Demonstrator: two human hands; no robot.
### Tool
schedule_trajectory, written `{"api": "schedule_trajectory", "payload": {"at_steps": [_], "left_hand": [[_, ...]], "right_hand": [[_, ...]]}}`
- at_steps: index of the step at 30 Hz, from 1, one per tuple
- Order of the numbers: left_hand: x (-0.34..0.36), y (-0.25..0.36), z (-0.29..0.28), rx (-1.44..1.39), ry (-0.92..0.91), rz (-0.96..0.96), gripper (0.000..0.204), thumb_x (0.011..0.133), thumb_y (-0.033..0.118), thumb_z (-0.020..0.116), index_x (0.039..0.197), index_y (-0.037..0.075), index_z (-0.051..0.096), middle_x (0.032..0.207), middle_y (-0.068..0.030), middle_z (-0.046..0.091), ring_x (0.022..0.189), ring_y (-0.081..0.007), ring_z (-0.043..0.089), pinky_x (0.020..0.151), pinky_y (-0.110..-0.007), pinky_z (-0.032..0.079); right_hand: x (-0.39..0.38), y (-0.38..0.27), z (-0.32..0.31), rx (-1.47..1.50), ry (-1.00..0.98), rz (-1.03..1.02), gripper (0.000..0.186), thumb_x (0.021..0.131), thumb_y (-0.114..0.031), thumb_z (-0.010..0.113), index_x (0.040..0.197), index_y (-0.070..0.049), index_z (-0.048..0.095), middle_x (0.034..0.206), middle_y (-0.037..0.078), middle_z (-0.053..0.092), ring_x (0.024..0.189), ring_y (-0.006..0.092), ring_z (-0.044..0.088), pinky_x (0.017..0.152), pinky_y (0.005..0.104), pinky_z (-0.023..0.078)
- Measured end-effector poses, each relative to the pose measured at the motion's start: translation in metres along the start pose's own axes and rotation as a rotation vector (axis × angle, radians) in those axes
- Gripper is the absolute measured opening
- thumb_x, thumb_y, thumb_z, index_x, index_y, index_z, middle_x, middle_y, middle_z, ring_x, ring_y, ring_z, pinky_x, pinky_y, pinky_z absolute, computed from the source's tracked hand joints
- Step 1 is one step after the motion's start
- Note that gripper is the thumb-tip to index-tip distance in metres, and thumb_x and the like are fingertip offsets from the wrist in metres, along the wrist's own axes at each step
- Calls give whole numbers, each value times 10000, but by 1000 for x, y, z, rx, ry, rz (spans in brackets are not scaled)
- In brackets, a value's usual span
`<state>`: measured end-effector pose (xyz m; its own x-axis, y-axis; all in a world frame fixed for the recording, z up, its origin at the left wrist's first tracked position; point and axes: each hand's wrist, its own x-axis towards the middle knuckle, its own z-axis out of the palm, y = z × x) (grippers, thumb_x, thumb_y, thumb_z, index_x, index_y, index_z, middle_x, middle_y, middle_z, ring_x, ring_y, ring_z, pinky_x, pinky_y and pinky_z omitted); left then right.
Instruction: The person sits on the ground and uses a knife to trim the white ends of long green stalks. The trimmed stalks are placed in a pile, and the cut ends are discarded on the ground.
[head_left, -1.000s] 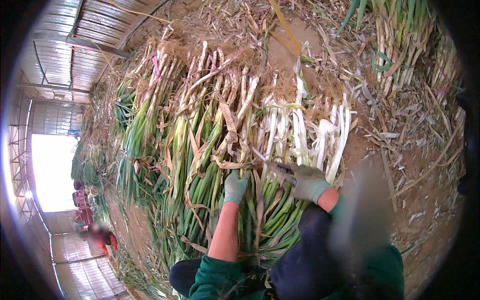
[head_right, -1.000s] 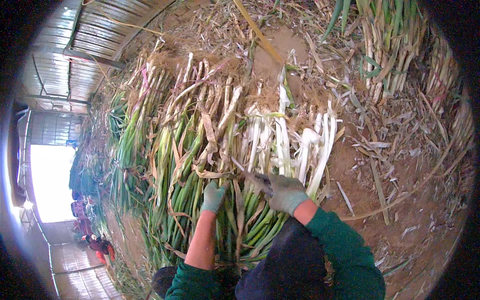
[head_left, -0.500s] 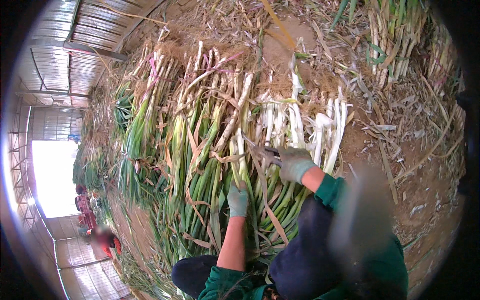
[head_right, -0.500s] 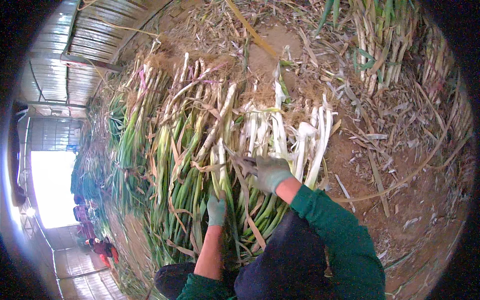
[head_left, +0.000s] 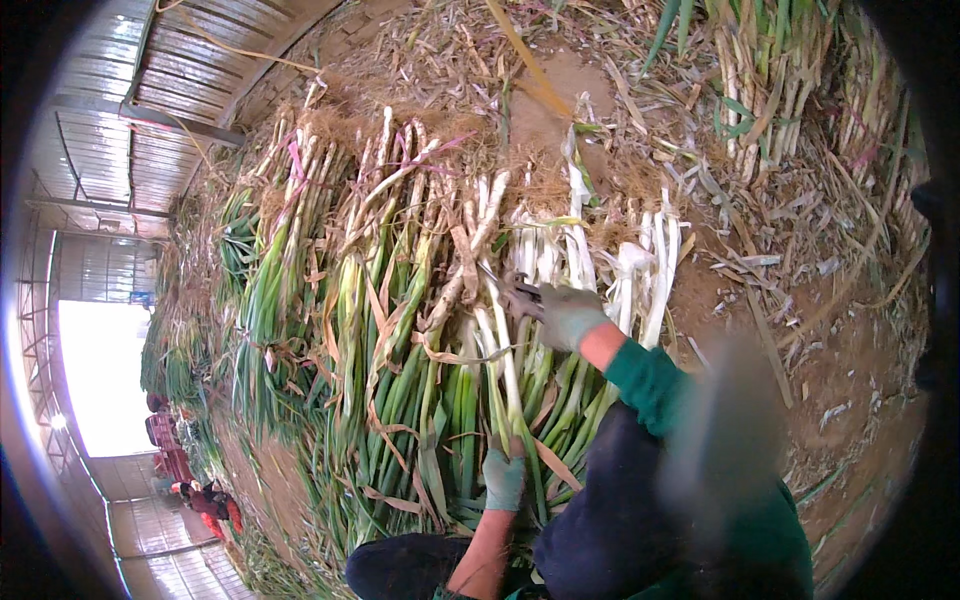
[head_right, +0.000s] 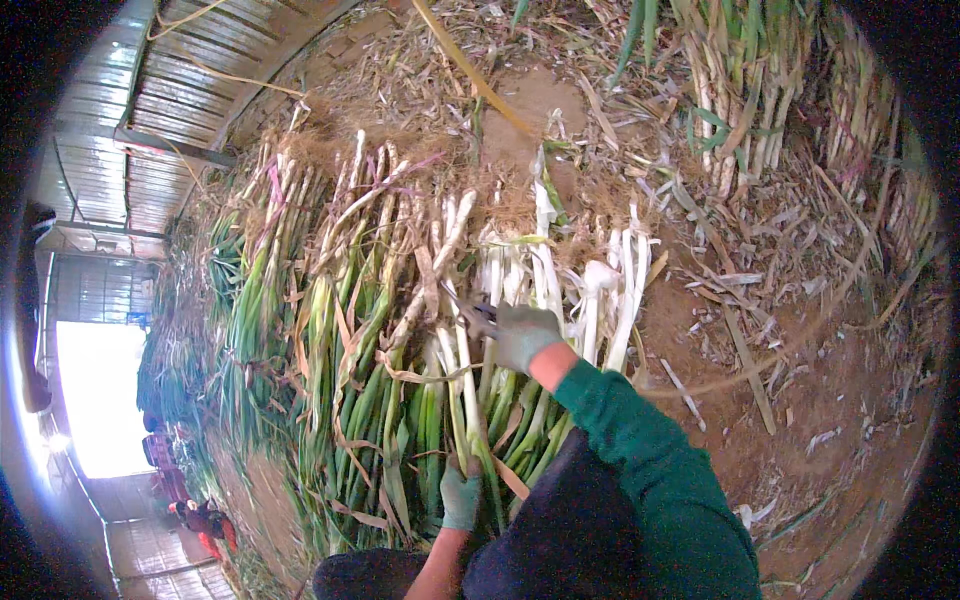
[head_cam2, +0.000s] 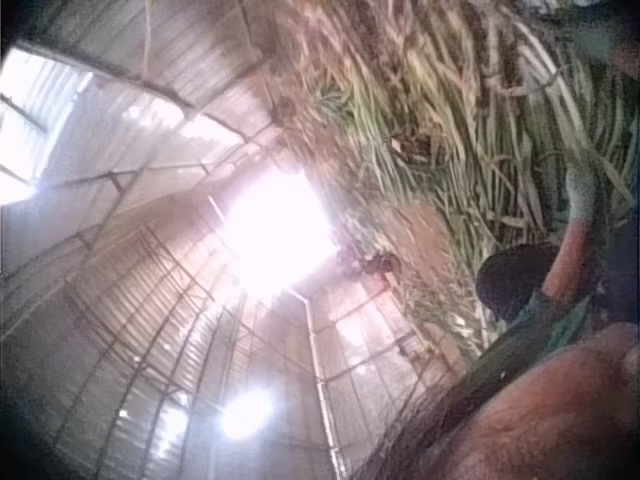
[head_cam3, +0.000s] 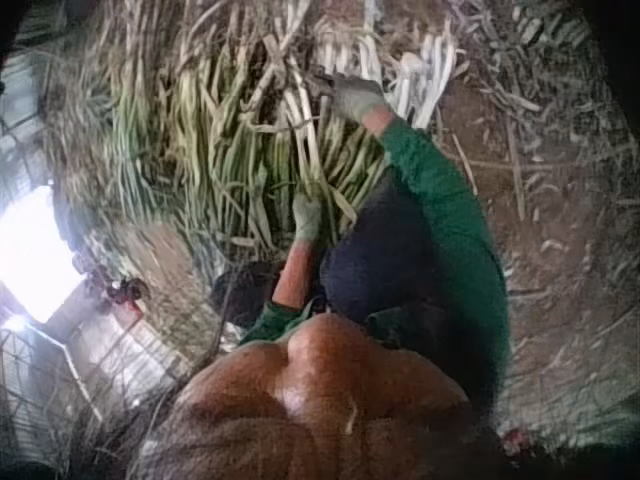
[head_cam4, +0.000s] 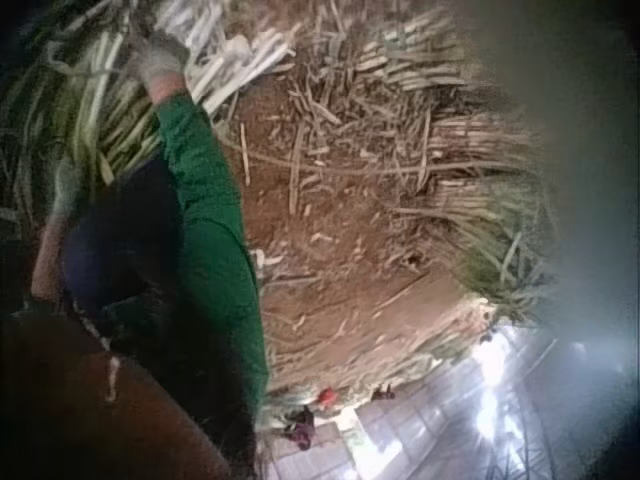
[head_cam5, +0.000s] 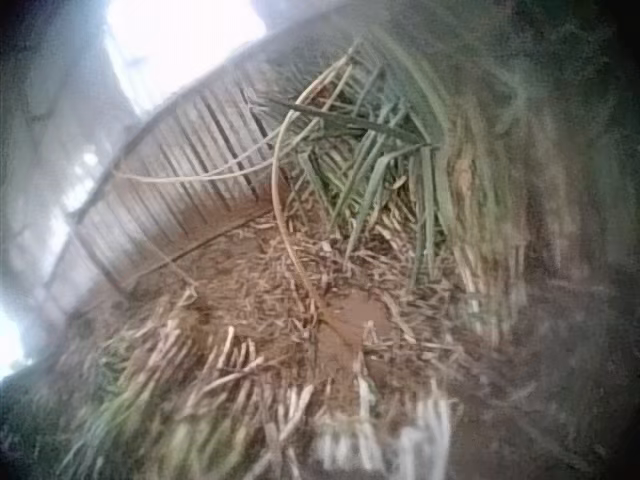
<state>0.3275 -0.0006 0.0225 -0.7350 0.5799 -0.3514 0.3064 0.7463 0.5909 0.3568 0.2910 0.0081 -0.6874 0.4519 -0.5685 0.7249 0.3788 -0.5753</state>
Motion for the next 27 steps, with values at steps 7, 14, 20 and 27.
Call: {"api": "schedule_trajectory", "payload": {"at_steps": [7, 14, 20, 27], "left_hand": [[-19, -18, 4, -59, -87, -35, 306, 938, 257, 552, 1097, -4, 547, 932, -160, 630, 844, -238, 595, 753, -357, 469], [-45, -27, 7, -131, -107, -39, 339, 911, 246, 612, 1116, -11, 530, 921, -142, 633, 778, -211, 596, 694, -343, 467], [-59, -28, 6, -60, -188, -206, 422, 921, 370, 549, 1105, -10, 532, 906, -202, 636, 818, -330, 636, 717, -378, 485], [-57, -22, 1, -106, -180, -119, 370, 926, 293, 556, 1114, -25, 535, 929, -170, 642, 831, -247, 618, 741, -342, 479]], "right_hand": [[-48, 24, 28, -72, -40, 0, 783, 722, -310, 643, 1389, -34, 339, 1228, 206, 553, 1145, 339, 543, 954, 416, 423], [14, 9, 9, -48, 167, -6, 481, 757, -242, 591, 1166, 2, 524, 1028, 179, 657, 987, 325, 635, 836, 438, 493], [28, 7, 5, -25, 74, 48, 474, 772, -236, 564, 1180, -1, 517, 1116, 194, 633, 1031, 315, 627, 875, 432, 488], [-35, 25, 39, -7, -22, -29, 621, 741, -244, 617, 1288, -15, 433, 1132, 202, 608, 1076, 342, 584, 928, 399, 453]]}}
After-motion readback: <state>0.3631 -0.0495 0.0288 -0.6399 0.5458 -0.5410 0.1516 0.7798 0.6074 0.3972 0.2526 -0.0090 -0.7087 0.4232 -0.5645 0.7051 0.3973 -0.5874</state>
